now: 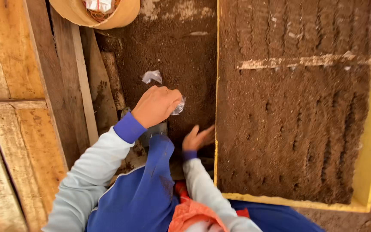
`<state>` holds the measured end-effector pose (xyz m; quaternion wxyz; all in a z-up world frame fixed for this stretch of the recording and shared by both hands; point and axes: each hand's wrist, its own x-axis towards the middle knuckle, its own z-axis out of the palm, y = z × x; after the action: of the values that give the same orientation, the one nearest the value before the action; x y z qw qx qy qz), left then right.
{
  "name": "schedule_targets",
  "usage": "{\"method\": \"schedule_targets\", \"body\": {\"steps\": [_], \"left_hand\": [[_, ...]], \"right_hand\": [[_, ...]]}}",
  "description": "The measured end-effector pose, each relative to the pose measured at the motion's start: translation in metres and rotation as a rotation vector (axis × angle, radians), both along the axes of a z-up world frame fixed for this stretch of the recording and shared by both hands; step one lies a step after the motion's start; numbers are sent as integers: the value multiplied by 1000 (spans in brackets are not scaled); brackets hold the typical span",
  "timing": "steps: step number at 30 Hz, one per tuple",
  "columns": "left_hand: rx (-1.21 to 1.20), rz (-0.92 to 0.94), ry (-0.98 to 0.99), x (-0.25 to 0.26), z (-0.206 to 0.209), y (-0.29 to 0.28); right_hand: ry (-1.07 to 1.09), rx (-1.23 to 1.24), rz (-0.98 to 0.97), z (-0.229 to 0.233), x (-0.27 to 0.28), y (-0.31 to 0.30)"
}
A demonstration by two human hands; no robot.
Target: The person takes small items from a container and places them into a soil-filled tray. They then cover the items with soil and smooth the surface of the tray.
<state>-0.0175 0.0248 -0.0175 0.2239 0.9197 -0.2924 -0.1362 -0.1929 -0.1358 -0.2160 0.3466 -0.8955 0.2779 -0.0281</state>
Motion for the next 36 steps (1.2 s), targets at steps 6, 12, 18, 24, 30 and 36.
{"method": "schedule_targets", "body": {"steps": [6, 12, 18, 24, 30, 36], "left_hand": [[-225, 120, -20, -6, -8, 5], [-272, 286, 44, -9, -10, 8], [-326, 388, 44, -16, -17, 20], [-381, 423, -100, -8, -16, 22], [-566, 480, 29, -7, -4, 24], [-615, 520, 199, 4, -7, 21]], "right_hand": [[-172, -58, -409, -11, 74, 35], [-374, 616, 0, 53, 64, 40], [-182, 292, -93, 33, 122, 42], [-118, 377, 69, 43, 135, 4], [-119, 523, -37, 48, 237, 7], [-95, 580, 32, 28, 268, -3]]}}
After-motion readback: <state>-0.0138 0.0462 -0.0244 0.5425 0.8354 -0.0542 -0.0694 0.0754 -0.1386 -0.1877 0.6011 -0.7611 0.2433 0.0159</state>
